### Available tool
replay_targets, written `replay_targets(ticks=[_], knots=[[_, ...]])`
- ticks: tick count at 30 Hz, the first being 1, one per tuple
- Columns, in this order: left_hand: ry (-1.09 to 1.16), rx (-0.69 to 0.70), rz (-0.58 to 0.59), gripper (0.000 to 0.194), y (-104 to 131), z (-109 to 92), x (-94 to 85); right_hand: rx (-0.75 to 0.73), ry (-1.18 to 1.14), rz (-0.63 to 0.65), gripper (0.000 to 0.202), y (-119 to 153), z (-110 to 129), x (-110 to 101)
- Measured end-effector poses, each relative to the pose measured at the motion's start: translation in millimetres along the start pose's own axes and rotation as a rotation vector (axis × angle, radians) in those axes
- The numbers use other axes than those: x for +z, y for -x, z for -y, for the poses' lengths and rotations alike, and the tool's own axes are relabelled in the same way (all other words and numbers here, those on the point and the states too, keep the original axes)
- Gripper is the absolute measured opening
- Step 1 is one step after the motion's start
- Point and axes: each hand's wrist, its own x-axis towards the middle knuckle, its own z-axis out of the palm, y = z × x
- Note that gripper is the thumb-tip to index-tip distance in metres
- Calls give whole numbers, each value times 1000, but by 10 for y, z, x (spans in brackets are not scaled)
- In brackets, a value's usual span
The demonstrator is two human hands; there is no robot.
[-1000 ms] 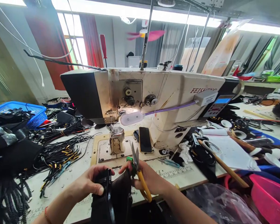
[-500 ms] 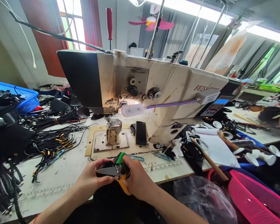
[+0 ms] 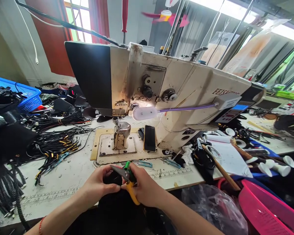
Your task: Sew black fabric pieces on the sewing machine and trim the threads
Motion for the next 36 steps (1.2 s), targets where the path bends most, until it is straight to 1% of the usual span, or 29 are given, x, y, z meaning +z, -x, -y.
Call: replay_targets(ticks=[2, 4, 6, 7, 10, 11, 12, 14, 15, 16, 17, 18, 19, 20, 21, 22, 24, 25, 26, 27, 29, 30, 32, 33, 34, 35, 36], knots=[[17, -32, 23, 49, -16, 13, -13, -22, -19, -20, 14, 15, -5, 33], [37, -55, 58, 52, -33, 12, -29, -44, -70, -19, 19, 42, -29, 52], [68, -87, 105, 55, -51, -3, -64, -42, -148, 0, 27, 69, -82, 10], [83, -103, 128, 56, -61, -14, -92, -36, -185, -21, 30, 78, -118, -46], [112, -124, 204, 56, -99, -52, -218, -24, -225, -212, 32, 68, -245, -319], [114, -121, 237, 57, -121, -59, -266, -20, -229, -245, 30, 53, -283, -415], [112, -114, 272, 58, -149, -62, -313, -8, -243, -218, 30, 32, -315, -494], [103, -96, 337, 64, -232, -48, -392, 34, -322, -50, 33, -21, -351, -559], [93, -88, 364, 68, -284, -34, -422, 52, -371, 33, 37, -51, -355, -539], [78, -81, 387, 72, -338, -19, -446, 63, -417, 89, 41, -83, -351, -488], [58, -76, 402, 76, -389, -9, -466, 62, -452, 103, 45, -115, -340, -414], [32, -69, 406, 82, -430, -7, -485, 55, -483, 91, 49, -146, -325, -328], [0, -54, 392, 88, -454, -19, -504, 47, -509, 54, 52, -172, -307, -238], [-39, -28, 352, 91, -453, -47, -525, 41, -528, 7, 52, -192, -287, -152], [-79, 5, 286, 90, -425, -93, -547, 42, -546, -39, 51, -203, -266, -76], [-111, 43, 200, 84, -367, -152, -567, 51, -561, -89, 49, -207, -245, -10], [-247, 128, 7, 61, -177, -294, -586, 86, -582, -178, 45, -194, -203, 95], [-338, 166, -68, 50, -62, -362, -578, 103, -600, -217, 45, -183, -182, 138], [-524, 216, -120, 41, 54, -420, -556, 117, -630, -254, 46, -172, -160, 178], [-685, 252, -108, 37, 159, -464, -521, 124, -671, -293, 47, -162, -138, 215], [-894, 309, -101, 25, 311, -506, -425, 134, -769, -389, 51, -147, -95, 286], [-955, 342, -119, 25, 354, -506, -375, 149, -816, -449, 53, -141, -74, 318], [-1042, 443, -204, 35, 392, -476, -284, 202, -879, -563, 57, -121, -44, 378], [-1084, 505, -237, 34, 397, -452, -246, 227, -900, -610, 59, -106, -37, 409], [-1122, 567, -252, 28, 397, -426, -213, 243, -916, -651, 59, -87, -38, 442], [-1151, 608, -240, 22, 393, -404, -184, 247, -926, -680, 59, -64, -48, 476], [-1165, 615, -210, 19, 383, -391, -160, 243, -927, -709, 59, -39, -68, 511]])
